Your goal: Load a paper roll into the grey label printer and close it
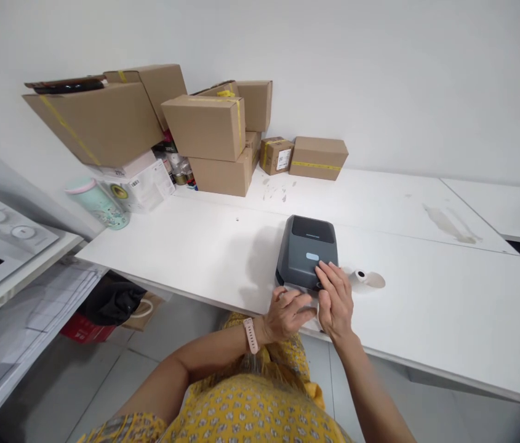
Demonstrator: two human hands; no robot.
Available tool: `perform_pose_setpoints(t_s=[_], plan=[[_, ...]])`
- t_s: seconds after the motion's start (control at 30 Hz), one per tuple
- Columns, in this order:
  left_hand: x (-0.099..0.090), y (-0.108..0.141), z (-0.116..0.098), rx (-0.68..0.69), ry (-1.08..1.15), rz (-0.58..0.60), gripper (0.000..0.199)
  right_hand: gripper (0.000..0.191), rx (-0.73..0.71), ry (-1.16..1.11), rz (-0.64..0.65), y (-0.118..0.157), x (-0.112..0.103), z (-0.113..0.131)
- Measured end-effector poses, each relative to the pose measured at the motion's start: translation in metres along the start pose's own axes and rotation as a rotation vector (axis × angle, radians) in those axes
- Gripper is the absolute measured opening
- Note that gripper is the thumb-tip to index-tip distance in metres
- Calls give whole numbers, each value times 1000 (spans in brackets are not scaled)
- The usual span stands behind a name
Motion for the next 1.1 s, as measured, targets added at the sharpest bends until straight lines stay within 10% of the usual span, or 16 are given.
perform_pose_setpoints(t_s=[0.3, 0.43, 0.63, 1.1], plan=[[-18, 0, 15, 55, 257, 27, 22, 51, 36, -55, -113, 17, 14, -1], [-34, -23, 53, -282, 454, -26, 40, 48, 86, -88, -176, 19, 17, -2], [23, -34, 96, -806, 1043, 291, 87, 48, 84, -95, -180, 20, 18, -3], [32, -28, 95, -917, 1205, 305, 92, 50, 59, -102, -155, 19, 16, -8]])
Point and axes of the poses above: each hand's wrist, its own y-axis away from the middle knuckle, its own x-axis out of the palm, z = x × y, the point moved 5 cm from there along -y, towards the middle knuckle, and after that the axes turned 10 degrees about z, right-handed, at the moved point
